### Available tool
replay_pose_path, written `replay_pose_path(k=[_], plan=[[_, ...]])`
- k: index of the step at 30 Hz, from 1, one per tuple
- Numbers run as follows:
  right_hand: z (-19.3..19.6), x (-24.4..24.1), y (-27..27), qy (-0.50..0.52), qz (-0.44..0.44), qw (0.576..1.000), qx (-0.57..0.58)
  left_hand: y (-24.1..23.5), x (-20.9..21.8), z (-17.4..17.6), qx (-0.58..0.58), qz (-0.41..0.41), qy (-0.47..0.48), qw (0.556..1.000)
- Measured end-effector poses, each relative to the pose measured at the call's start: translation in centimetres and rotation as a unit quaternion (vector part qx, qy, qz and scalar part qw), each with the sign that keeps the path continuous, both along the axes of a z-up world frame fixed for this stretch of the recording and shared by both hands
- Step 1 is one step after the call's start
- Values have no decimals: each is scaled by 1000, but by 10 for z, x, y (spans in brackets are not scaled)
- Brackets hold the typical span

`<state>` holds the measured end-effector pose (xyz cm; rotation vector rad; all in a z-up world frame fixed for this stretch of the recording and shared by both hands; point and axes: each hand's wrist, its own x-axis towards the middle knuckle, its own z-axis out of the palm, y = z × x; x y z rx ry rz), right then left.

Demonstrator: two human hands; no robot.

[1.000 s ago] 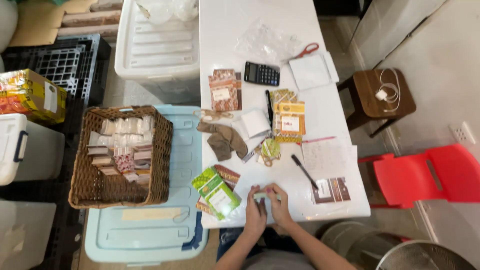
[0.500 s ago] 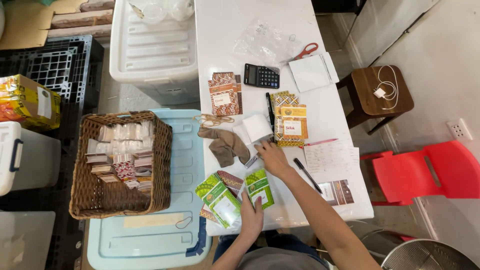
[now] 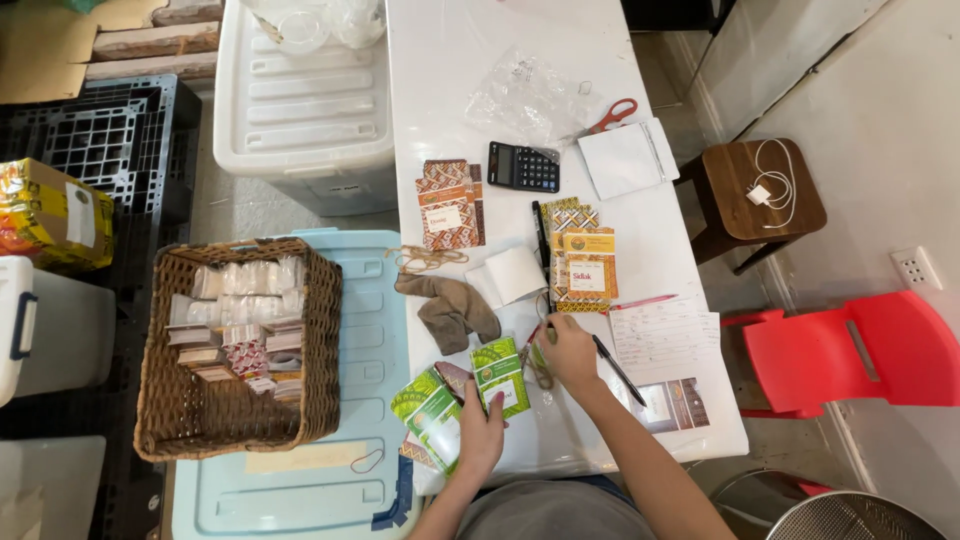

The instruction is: The person organizes and packs various coffee product bags into a basket, checking a list on a sheet of paper and using a pen to mark items.

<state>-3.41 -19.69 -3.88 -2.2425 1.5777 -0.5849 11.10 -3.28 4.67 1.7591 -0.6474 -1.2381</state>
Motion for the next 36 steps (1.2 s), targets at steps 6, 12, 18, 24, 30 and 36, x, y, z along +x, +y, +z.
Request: replay_pose_path(k=[6, 12, 18, 24, 30, 36], plan=[[-24, 12, -18, 143, -20, 989, -10, -17, 6, -15, -17, 15, 0, 1000], [-6, 34, -25, 273, 9, 953, 127, -23, 6, -19, 16, -9, -3, 1000], [-16, 23, -28, 285, 65, 952, 90, -21, 11, -25, 17, 2, 11, 1000], [0, 7, -21, 142, 45, 977, 151, -19, 14, -20, 0, 15, 47, 999], [64, -32, -3, -298, 4, 902, 312, -23, 22, 13, -8, 31, 92, 995], [80, -44, -1, -428, -56, 856, 283, -32, 28, 70, 3, 15, 191, 982]])
